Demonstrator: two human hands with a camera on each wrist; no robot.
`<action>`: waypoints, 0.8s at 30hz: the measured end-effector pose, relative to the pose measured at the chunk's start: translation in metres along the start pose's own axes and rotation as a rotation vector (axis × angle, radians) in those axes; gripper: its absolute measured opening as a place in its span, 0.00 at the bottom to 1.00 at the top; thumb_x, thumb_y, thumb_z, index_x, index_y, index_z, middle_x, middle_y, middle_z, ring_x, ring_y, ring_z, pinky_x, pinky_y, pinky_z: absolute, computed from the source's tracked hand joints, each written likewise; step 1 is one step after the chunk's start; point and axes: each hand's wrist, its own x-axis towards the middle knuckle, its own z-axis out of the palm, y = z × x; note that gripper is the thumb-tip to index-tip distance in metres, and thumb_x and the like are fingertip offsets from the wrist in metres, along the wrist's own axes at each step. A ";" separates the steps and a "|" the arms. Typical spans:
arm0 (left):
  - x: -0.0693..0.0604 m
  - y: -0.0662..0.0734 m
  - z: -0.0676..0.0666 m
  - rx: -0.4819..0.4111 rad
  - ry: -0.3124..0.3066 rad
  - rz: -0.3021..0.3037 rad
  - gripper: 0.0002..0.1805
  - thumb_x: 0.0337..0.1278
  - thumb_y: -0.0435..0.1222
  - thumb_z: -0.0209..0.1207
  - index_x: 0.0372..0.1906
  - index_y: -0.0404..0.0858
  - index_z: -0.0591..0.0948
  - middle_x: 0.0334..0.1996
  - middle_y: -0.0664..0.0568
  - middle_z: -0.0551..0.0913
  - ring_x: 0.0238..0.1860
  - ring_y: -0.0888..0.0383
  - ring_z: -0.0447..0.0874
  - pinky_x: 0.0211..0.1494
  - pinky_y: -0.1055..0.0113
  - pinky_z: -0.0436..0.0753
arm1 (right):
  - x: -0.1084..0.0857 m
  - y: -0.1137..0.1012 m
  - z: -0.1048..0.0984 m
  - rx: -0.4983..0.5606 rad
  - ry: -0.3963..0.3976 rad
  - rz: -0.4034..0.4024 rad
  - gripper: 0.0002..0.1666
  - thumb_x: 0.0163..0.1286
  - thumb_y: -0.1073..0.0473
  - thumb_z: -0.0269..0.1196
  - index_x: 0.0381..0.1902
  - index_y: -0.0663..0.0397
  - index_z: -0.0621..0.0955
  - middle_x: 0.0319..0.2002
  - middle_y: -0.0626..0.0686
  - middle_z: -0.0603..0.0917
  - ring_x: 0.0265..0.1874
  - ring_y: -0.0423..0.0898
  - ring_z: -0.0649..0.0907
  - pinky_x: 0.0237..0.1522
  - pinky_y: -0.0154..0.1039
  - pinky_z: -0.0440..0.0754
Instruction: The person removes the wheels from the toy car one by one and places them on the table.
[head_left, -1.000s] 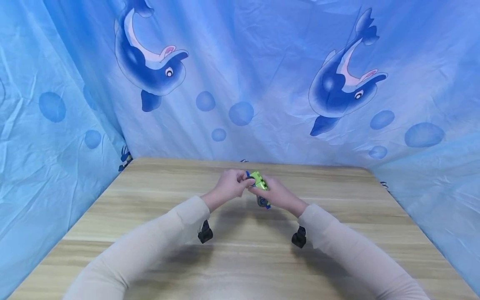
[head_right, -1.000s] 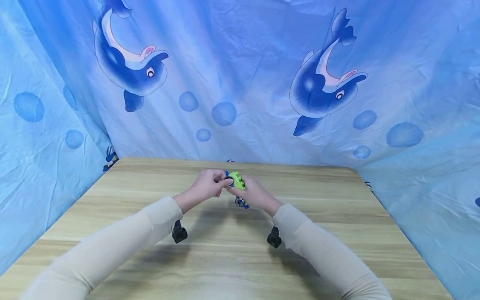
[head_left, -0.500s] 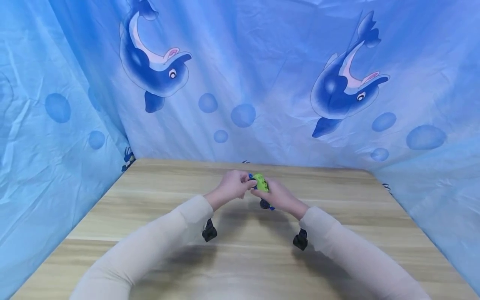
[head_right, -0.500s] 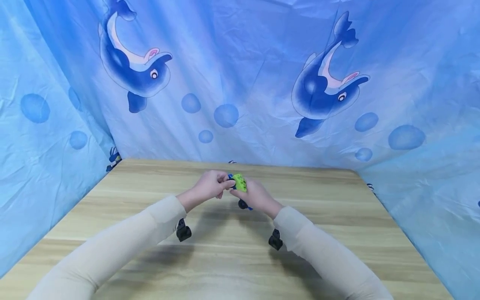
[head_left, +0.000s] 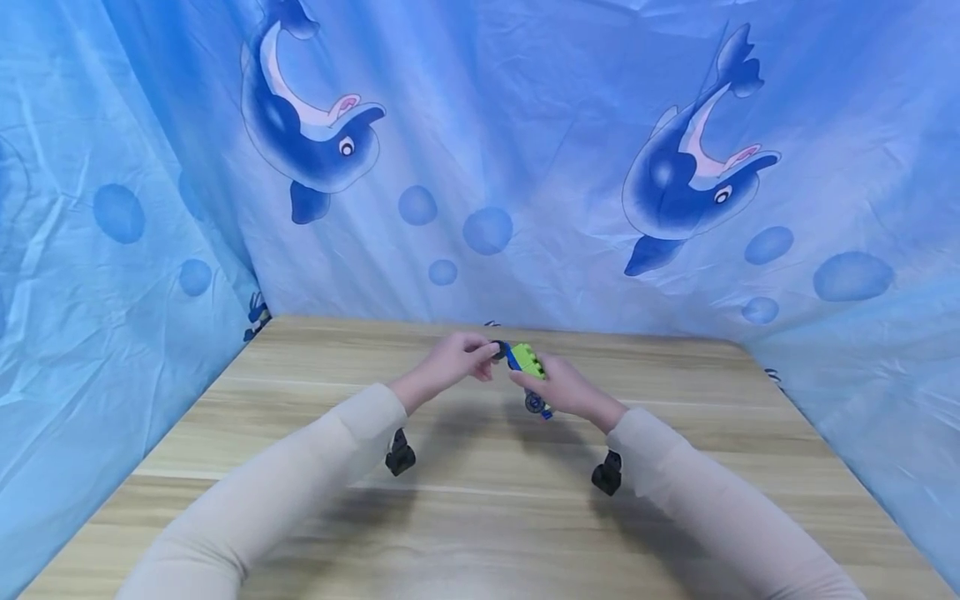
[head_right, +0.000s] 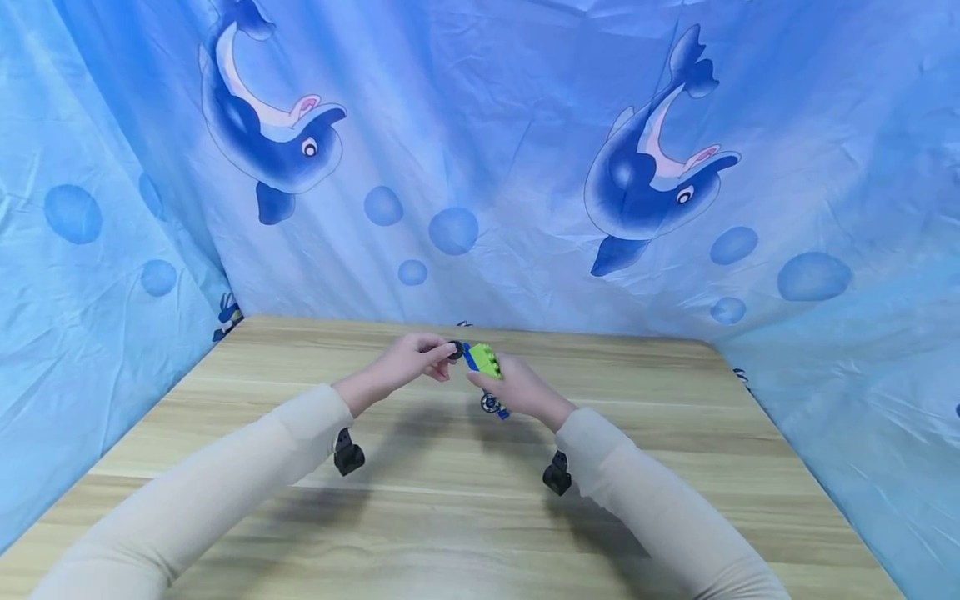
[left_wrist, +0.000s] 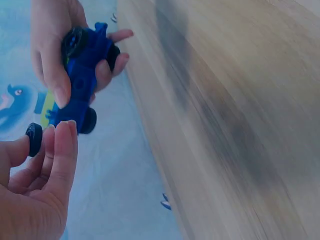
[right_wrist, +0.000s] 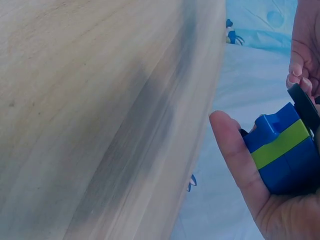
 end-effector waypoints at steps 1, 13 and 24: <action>-0.001 -0.001 -0.002 -0.009 0.009 -0.006 0.16 0.72 0.39 0.52 0.38 0.29 0.81 0.26 0.45 0.82 0.30 0.58 0.84 0.43 0.63 0.87 | 0.000 0.000 0.000 0.006 -0.003 0.000 0.23 0.73 0.44 0.55 0.46 0.60 0.73 0.28 0.57 0.77 0.19 0.53 0.82 0.22 0.44 0.85; -0.008 -0.012 -0.022 -0.004 0.076 -0.095 0.15 0.66 0.42 0.58 0.37 0.32 0.83 0.33 0.43 0.84 0.36 0.53 0.87 0.50 0.58 0.86 | 0.000 0.006 -0.003 0.050 0.030 0.047 0.30 0.70 0.39 0.58 0.52 0.61 0.73 0.31 0.58 0.79 0.21 0.48 0.82 0.28 0.52 0.87; -0.009 -0.034 -0.041 -0.050 0.138 -0.177 0.12 0.58 0.39 0.66 0.35 0.34 0.80 0.41 0.43 0.85 0.44 0.48 0.88 0.61 0.55 0.80 | 0.000 0.001 -0.012 0.236 0.022 0.138 0.35 0.77 0.42 0.46 0.67 0.65 0.65 0.37 0.62 0.79 0.29 0.47 0.83 0.35 0.46 0.88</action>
